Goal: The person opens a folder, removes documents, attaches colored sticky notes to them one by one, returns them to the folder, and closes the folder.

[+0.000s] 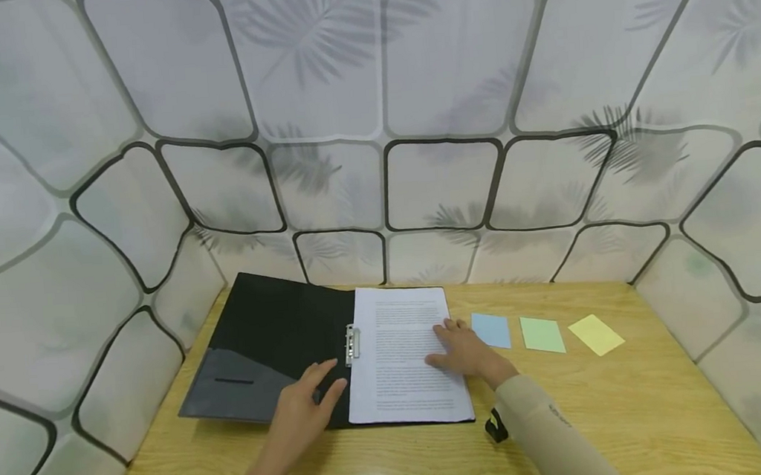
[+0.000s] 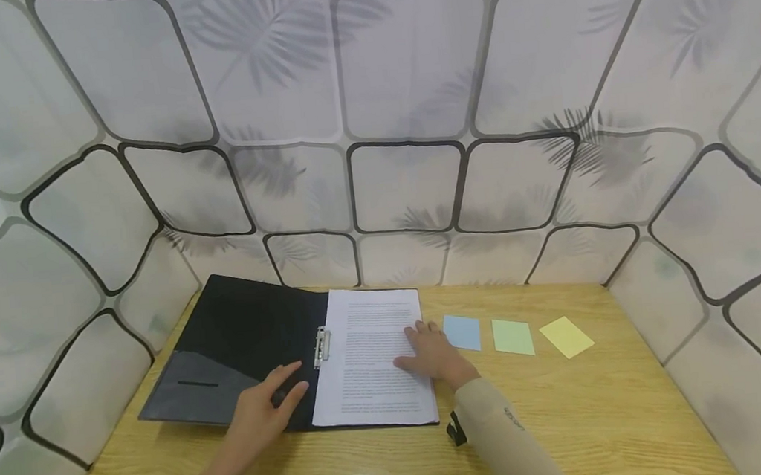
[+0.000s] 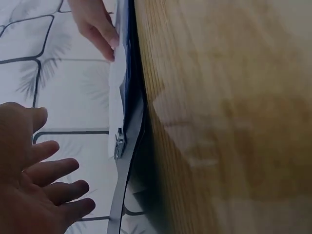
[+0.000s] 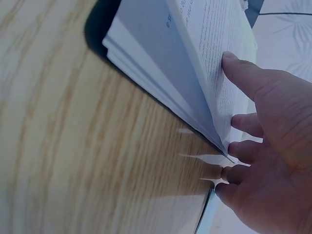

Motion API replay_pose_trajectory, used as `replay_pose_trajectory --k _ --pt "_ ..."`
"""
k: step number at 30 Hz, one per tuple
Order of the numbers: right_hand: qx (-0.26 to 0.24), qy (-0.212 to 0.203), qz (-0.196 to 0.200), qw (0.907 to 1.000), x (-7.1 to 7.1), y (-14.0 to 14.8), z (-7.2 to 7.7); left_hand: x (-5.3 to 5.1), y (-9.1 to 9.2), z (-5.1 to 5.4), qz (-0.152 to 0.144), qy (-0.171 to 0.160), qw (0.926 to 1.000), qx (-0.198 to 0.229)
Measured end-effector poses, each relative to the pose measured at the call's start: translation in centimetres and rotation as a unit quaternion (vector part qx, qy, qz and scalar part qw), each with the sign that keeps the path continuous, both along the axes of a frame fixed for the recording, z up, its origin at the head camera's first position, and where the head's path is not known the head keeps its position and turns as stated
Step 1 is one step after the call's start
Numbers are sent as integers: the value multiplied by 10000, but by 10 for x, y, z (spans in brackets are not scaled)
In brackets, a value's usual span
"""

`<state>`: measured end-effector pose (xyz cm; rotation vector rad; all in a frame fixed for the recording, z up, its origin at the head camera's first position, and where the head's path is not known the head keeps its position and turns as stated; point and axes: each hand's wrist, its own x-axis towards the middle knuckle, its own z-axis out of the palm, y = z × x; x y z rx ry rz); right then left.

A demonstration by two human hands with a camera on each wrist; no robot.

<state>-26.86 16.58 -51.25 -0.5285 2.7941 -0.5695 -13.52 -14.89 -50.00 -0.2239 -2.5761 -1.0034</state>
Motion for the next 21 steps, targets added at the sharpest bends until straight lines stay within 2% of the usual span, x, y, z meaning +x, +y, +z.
replay_pose_trajectory --k 3,5,10,15,21 --pt "-34 -36 -5 10000 0 1 -3 -24 4 -3 -485 -645 9942 -712" --pt "-71 -37 4 10000 -1 0 -5 -38 6 -6 -637 -968 9877 -1047" --pt "-71 0 15 10000 -3 0 -6 -63 10 -12 -762 -1091 9744 -1812" --pt "-112 -13 -30 9999 -1 1 -3 -76 15 -13 -841 -1415 9611 -2218" --pt "-113 -11 -16 9999 0 2 -3 -81 17 -18 -849 -1972 9500 -2265"
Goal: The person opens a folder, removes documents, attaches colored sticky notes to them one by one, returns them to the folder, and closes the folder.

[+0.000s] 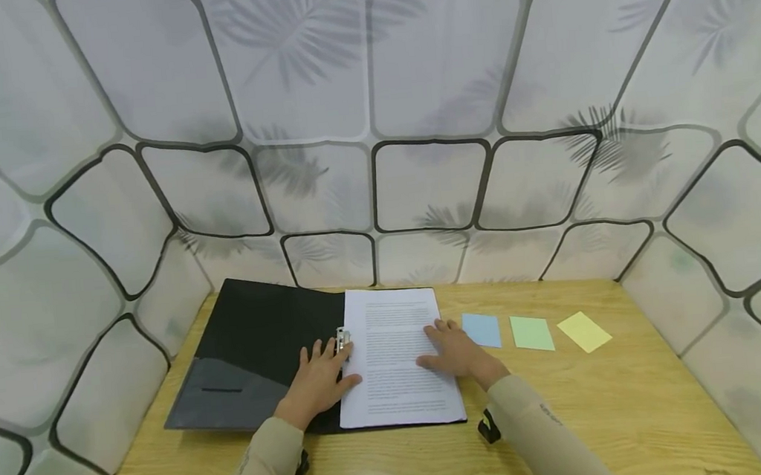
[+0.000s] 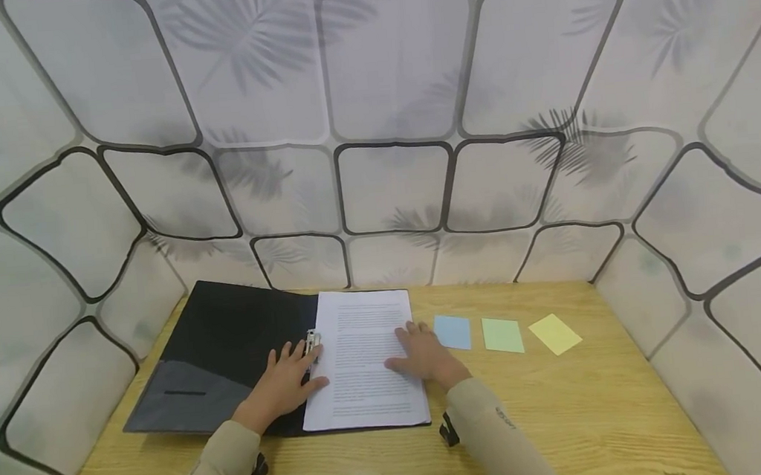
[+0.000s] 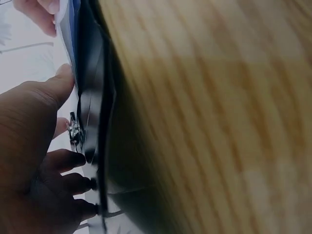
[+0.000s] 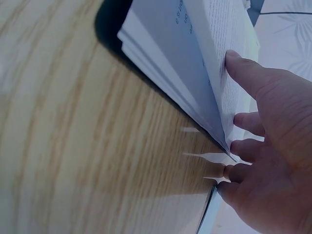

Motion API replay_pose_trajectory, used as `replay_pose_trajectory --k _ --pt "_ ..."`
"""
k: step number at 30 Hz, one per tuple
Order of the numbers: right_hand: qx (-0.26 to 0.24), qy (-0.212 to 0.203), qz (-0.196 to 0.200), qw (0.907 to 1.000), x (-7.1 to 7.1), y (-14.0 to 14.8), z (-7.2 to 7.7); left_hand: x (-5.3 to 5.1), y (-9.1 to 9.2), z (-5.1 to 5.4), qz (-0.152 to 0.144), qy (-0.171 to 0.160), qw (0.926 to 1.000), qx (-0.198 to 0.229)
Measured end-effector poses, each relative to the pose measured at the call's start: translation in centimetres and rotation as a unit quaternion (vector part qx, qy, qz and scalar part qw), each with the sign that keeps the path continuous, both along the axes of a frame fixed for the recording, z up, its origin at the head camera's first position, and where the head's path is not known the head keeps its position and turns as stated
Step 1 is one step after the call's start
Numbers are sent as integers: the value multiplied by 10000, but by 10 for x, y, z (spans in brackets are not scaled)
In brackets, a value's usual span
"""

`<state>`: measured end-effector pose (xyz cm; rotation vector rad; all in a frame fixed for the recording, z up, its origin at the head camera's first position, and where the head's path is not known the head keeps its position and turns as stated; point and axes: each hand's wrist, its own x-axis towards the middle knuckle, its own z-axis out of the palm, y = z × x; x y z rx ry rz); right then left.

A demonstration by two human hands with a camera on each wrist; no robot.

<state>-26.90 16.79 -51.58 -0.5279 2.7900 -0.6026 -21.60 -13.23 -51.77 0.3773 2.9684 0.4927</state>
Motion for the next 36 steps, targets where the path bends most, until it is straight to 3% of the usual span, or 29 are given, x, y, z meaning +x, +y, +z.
replay_pose_trajectory --k 8,16,21,25,36 --pt "55 -66 -51 9999 -1 1 -1 -4 -4 -3 16 -216 9997 101" --pt "57 -19 -46 10000 -1 1 -2 -4 -11 0 -110 225 9996 -103" --pt "86 -6 -27 10000 -1 1 -4 -8 -14 -3 -35 385 9992 29" --pt "47 -36 -40 10000 -1 2 -5 -11 -15 -3 -35 469 9986 -239" --pt "83 40 61 9999 1 2 -5 -12 -16 2 103 204 9979 -608"
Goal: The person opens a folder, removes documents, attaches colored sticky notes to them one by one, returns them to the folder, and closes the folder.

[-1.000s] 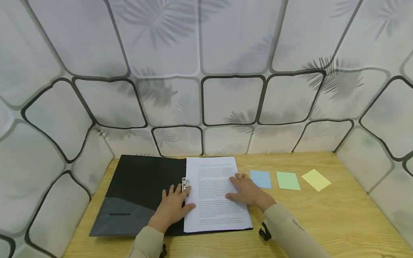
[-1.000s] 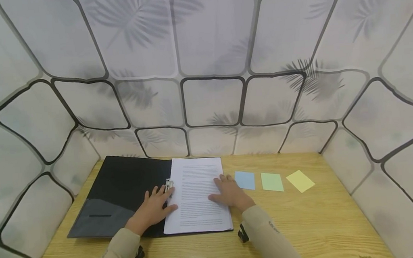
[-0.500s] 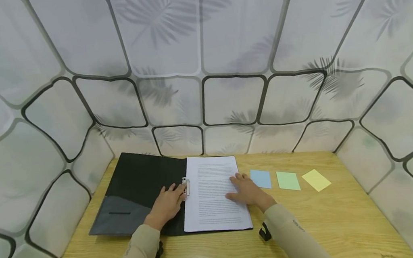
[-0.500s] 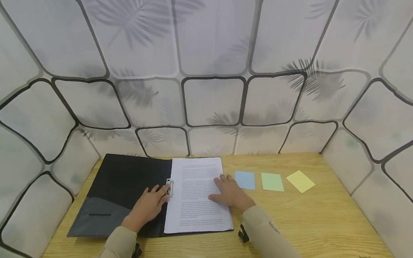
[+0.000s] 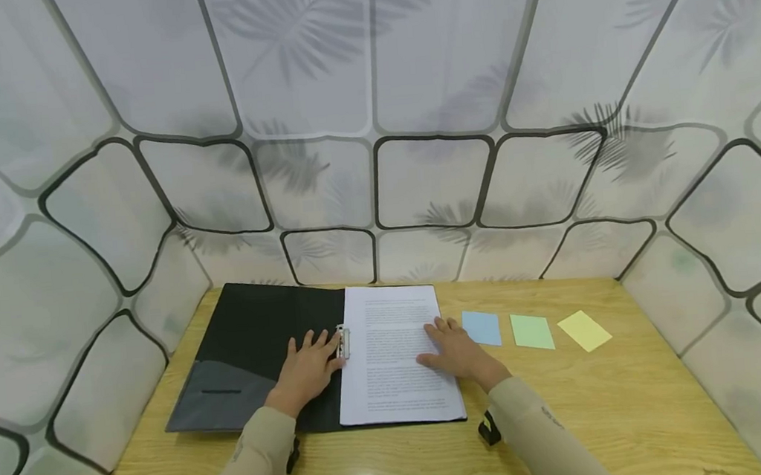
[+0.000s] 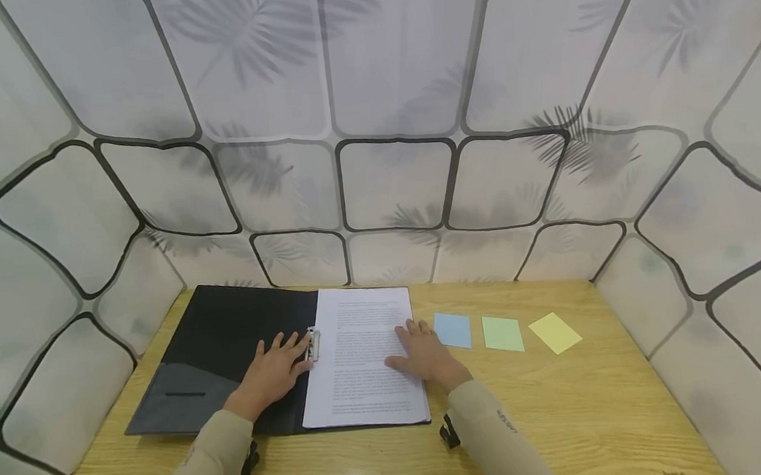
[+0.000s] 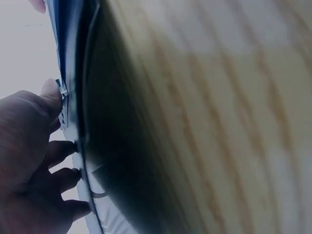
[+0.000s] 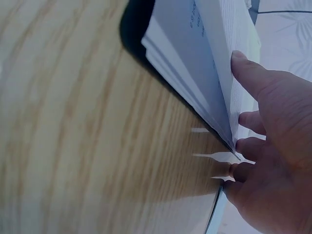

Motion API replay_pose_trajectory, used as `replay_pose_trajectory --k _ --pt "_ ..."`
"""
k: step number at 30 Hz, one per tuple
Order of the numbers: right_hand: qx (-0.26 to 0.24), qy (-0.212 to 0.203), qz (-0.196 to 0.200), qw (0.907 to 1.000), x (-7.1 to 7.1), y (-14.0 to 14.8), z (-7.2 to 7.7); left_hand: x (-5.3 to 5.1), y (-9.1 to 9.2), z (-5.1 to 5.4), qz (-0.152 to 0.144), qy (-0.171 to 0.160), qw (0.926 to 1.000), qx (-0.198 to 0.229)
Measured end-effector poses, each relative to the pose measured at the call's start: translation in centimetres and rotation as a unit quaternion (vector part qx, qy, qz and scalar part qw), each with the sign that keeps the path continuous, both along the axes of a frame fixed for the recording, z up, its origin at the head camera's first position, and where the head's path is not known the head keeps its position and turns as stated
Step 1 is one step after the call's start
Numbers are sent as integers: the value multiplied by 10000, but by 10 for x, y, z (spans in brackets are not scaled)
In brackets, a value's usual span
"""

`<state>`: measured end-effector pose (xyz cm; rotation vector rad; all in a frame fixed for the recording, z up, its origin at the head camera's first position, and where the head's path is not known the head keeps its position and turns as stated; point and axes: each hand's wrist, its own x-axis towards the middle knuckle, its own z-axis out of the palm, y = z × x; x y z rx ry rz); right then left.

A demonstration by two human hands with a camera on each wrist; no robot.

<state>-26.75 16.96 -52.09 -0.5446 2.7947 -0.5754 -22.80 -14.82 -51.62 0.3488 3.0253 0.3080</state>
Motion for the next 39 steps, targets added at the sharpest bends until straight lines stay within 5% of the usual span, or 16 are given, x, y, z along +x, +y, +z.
replay_pose_trajectory --k 6,15,19,30,33,39 --pt "-5 107 75 9999 0 0 1 0 3 -2 48 92 9999 -89" --pt "-21 50 26 10000 1 -1 2 -4 -5 -1 202 -280 9963 791" --pt "-8 70 37 10000 1 -1 1 -2 -5 0 383 -259 9887 1426" --pt "138 111 82 9998 3 -1 1 7 -4 -6 527 523 9610 2665" --pt "150 87 70 9998 2 -1 2 6 -3 -6 466 563 9634 2578" --pt "104 71 91 9999 3 0 5 -1 -1 -7 332 665 9807 1810"
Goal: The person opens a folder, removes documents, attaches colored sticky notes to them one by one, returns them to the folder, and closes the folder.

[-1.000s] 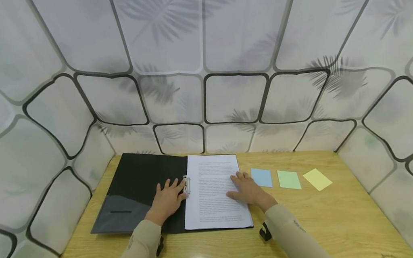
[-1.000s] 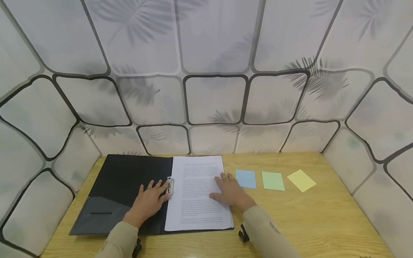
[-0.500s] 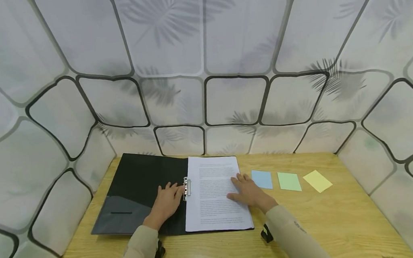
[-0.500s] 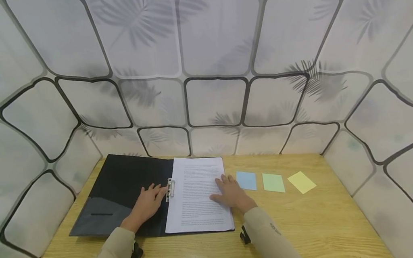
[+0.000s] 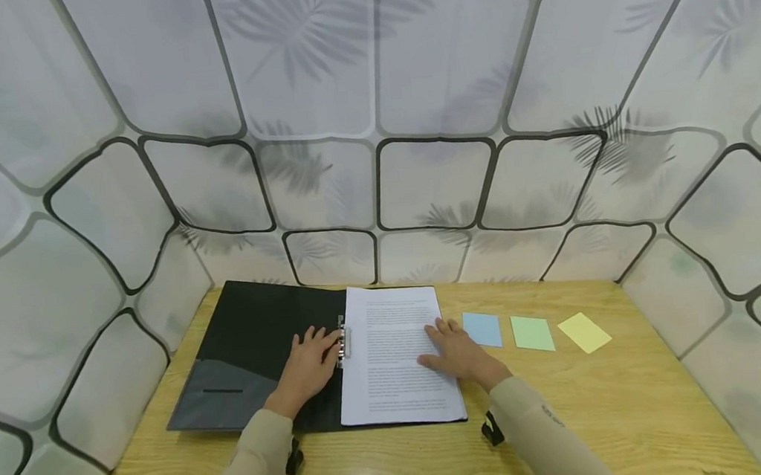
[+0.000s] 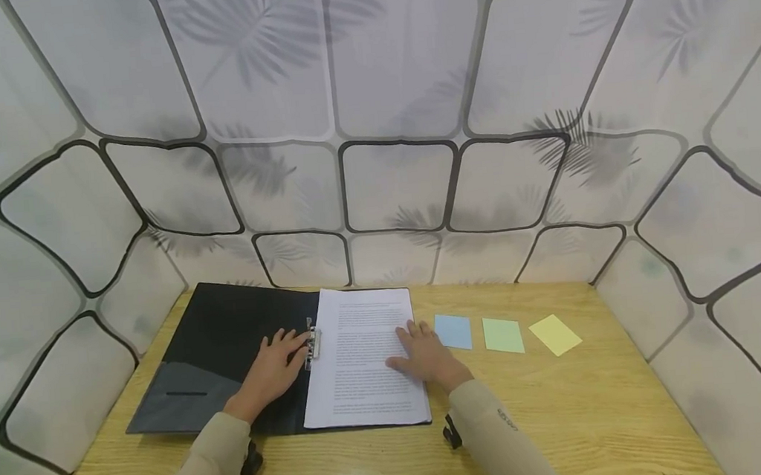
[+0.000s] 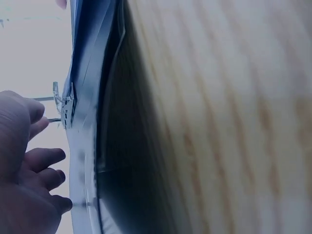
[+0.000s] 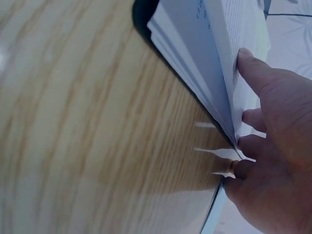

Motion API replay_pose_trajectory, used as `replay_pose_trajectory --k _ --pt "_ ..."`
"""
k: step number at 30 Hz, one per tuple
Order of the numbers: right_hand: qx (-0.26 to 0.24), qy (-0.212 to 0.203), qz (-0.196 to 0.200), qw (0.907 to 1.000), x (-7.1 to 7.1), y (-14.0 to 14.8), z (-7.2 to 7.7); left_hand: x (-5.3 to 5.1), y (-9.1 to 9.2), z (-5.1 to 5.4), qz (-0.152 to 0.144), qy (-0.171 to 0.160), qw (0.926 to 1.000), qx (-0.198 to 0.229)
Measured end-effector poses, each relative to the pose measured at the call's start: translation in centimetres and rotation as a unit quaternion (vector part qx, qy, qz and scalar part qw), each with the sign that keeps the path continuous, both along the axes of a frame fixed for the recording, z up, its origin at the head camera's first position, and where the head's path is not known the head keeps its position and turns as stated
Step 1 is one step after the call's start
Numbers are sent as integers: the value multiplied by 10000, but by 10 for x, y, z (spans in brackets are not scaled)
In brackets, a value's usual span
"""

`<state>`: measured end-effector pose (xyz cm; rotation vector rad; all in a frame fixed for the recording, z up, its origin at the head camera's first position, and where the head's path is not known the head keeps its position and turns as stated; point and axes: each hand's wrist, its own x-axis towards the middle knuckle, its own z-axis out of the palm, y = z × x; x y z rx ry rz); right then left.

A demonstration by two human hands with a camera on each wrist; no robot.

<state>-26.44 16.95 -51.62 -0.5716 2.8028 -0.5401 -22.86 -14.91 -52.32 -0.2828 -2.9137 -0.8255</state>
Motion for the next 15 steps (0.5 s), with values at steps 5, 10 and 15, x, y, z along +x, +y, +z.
replay_pose_trajectory --k 5,10,15 --pt "28 -22 -4 10000 -1 0 -2 -6 -1 -3 -42 27 9990 -439" --pt "43 2 2 10000 0 -1 -3 -9 -2 -6 -34 32 9971 -754" --pt "39 26 11 10000 -1 0 -3 -12 -2 -7 -30 -154 9954 -942"
